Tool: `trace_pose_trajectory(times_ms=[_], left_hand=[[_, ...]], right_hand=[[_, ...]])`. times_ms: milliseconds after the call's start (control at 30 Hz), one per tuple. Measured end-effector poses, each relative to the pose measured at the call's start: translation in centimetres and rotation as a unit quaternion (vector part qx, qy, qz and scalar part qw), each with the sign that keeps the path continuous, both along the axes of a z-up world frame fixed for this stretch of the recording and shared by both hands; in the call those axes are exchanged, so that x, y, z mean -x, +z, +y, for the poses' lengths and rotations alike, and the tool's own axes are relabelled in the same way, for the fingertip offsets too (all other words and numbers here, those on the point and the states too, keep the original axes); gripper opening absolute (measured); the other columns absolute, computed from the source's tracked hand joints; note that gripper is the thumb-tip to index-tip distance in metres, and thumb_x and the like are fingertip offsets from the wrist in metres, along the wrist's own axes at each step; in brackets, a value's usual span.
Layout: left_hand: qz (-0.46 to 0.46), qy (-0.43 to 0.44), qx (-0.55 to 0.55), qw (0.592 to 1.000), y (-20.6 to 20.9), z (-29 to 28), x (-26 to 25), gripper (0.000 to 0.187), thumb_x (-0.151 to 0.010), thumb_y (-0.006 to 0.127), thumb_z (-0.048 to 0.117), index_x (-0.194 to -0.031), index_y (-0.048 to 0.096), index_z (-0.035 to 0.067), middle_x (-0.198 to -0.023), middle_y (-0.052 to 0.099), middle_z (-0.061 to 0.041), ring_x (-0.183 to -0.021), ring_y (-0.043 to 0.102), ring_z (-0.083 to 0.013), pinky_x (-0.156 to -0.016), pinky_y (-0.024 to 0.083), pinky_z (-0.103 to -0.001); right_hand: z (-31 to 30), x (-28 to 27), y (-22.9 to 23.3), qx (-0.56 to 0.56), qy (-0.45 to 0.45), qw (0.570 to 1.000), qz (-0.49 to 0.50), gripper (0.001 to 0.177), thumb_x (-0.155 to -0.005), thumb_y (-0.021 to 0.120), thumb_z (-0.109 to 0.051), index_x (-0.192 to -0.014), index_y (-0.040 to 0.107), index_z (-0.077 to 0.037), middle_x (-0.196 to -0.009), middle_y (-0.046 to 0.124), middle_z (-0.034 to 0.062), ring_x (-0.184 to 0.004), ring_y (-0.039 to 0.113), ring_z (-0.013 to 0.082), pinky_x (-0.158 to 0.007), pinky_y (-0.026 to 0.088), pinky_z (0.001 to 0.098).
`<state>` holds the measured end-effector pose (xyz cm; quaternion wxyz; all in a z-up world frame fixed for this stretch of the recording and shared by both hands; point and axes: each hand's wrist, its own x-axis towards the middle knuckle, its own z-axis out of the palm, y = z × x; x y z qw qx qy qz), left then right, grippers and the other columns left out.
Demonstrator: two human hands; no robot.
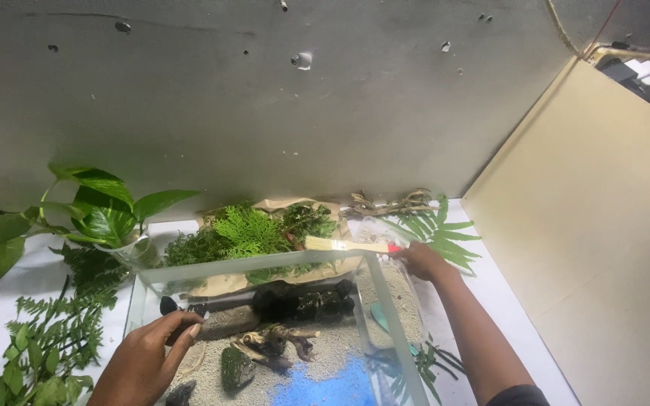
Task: Adding and leveling sand substrate in a glass terrarium containing plants and decorative wood.
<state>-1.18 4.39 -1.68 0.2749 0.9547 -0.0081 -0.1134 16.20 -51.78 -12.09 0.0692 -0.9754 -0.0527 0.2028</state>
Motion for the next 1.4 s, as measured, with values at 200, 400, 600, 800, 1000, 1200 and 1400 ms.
trace_pose_trajectory(times_ms=[200,400,600,800,1000,1200,1400], left_hand=[[-0.013,-0.01,-0.019,1.0,-0.1,-0.1,0.2,0.026,-0.098,0.059,0.041,-0.12,0.071,0.037,-0.108,0.084,0.013,-0.075,0.08,-0.016,-0.073,0.057,-0.035],[-0.03,0.0,0.027,0.999,0.8,-0.4,0.5,0.025,-0.097,0.06,0.037,-0.116,0.074,0.03,-0.11,0.084,0.011,-0.096,0.081,-0.0138,-0.08,0.059,-0.034],[-0.014,0.002,0.016,1.0,1.2,-0.6,0.4,0.025,-0.097,0.061,0.037,-0.117,0.074,0.029,-0.108,0.084,0.009,-0.09,0.081,-0.0142,-0.077,0.059,-0.033],[-0.013,-0.003,0.025,1.0,1.1,-0.5,0.1,0.027,-0.098,0.059,0.039,-0.118,0.075,0.03,-0.108,0.084,0.01,-0.091,0.081,-0.0146,-0.078,0.056,-0.036],[-0.021,0.0,0.03,0.999,0.5,-0.2,0.1,0.026,-0.097,0.06,0.037,-0.117,0.075,0.03,-0.111,0.084,0.012,-0.094,0.081,-0.013,-0.079,0.057,-0.035],[-0.004,0.006,0.023,1.0,0.0,0.2,-0.1,0.025,-0.098,0.06,0.035,-0.119,0.074,0.033,-0.112,0.083,0.013,-0.088,0.08,-0.0124,-0.076,0.054,-0.034],[-0.02,0.012,0.006,1.0,-1.0,0.6,0.2,0.025,-0.096,0.062,0.036,-0.119,0.072,0.036,-0.11,0.084,0.013,-0.07,0.077,-0.0143,-0.072,0.053,-0.032]], right_hand=[[1.5,0.5,1.0,-0.012,0.001,1.0,-0.003,0.029,-0.106,0.049,-0.025,-0.12,0.075,-0.022,-0.124,0.07,0.0065,-0.104,0.069,0.0224,-0.094,0.057,0.0344],[-1.7,-1.3,-4.5,0.002,0.135,0.982,-0.132,0.014,-0.094,0.07,-0.017,-0.107,0.077,-0.018,-0.098,0.074,0.0072,-0.08,0.071,0.0244,-0.065,0.06,0.0347],[-0.7,1.2,-1.5,-0.257,-0.119,0.949,-0.136,0.018,-0.093,0.072,-0.01,-0.109,0.078,-0.006,-0.1,0.078,0.0114,-0.065,0.072,0.013,-0.06,0.067,0.0231],[1.9,3.7,4.6,-0.63,-0.432,0.642,-0.056,0.038,-0.1,0.053,0.013,-0.138,0.056,0.008,-0.11,0.06,0.0265,-0.083,0.072,0.0361,-0.056,0.056,0.0357],[-2.6,-0.5,-2.5,-0.873,-0.361,0.323,0.06,0.037,-0.09,0.05,0.002,-0.121,0.044,-0.017,-0.096,0.056,0.0087,-0.061,0.051,0.0053,-0.042,0.041,0.0109],[6.2,1.6,7.6,-0.468,-0.452,0.759,0.029,0.05,-0.103,0.055,-0.029,-0.139,0.055,0.006,-0.157,0.047,0.0197,-0.113,0.069,0.0388,-0.088,0.062,0.0366],[0.6,-1.9,1.2,0.126,-0.161,0.979,-0.02,0.022,-0.077,0.077,-0.021,-0.063,0.061,-0.017,-0.061,0.055,-0.0052,-0.057,0.053,0.0108,-0.047,0.037,0.0237]])
